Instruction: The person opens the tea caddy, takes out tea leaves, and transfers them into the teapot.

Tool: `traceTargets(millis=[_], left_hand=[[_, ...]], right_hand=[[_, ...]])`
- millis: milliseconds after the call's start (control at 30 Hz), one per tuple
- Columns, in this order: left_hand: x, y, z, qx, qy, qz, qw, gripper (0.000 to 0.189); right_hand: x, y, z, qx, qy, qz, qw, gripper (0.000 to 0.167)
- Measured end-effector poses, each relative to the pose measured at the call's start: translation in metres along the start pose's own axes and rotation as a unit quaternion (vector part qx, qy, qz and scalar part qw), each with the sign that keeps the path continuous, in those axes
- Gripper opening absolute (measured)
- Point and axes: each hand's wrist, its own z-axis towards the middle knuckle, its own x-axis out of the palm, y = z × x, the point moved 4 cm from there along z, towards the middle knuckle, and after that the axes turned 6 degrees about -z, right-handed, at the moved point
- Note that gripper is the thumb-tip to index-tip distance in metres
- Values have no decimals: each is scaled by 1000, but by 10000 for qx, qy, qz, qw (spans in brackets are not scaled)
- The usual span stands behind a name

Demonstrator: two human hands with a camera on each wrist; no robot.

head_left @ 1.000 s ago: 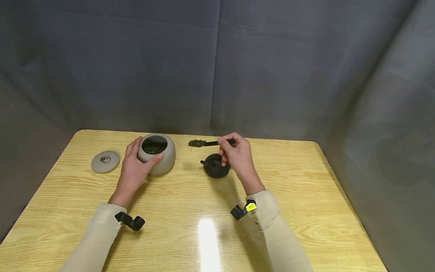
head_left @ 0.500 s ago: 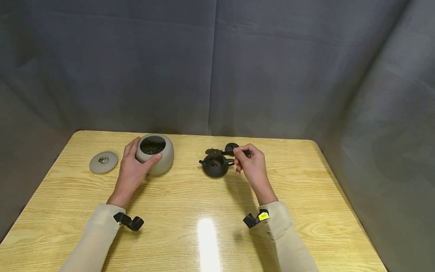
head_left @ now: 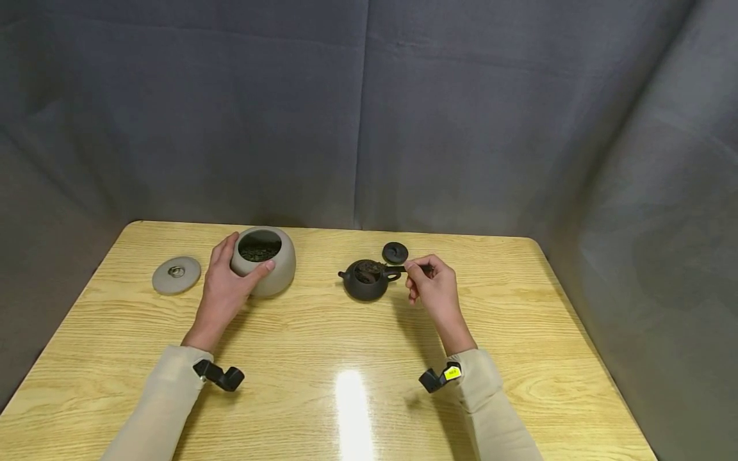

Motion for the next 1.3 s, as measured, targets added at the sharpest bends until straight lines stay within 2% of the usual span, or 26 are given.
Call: traceTargets(millis=[433,867,1167,1233,1300], left_hand=[[-1,1,0,-73,39,-9,10000,102],[-1,0,0,-3,6,-25,10000,102],[0,1,0,17,-21,-44,10000,101],[0,1,0,19,-25,-37,10000,102],[0,1,0,10,-20,-37,10000,102]], right_hand=[[6,-12,0,-66,-43,-82,9999,14],[10,-16,1,-150,5,-251,9996,14],[15,-9,1,-414,125,-805,9958,13],[17,-6,-1,-556,224,-1081,9923,13],[20,-2,-3,-798,303,-1545,9843,12]])
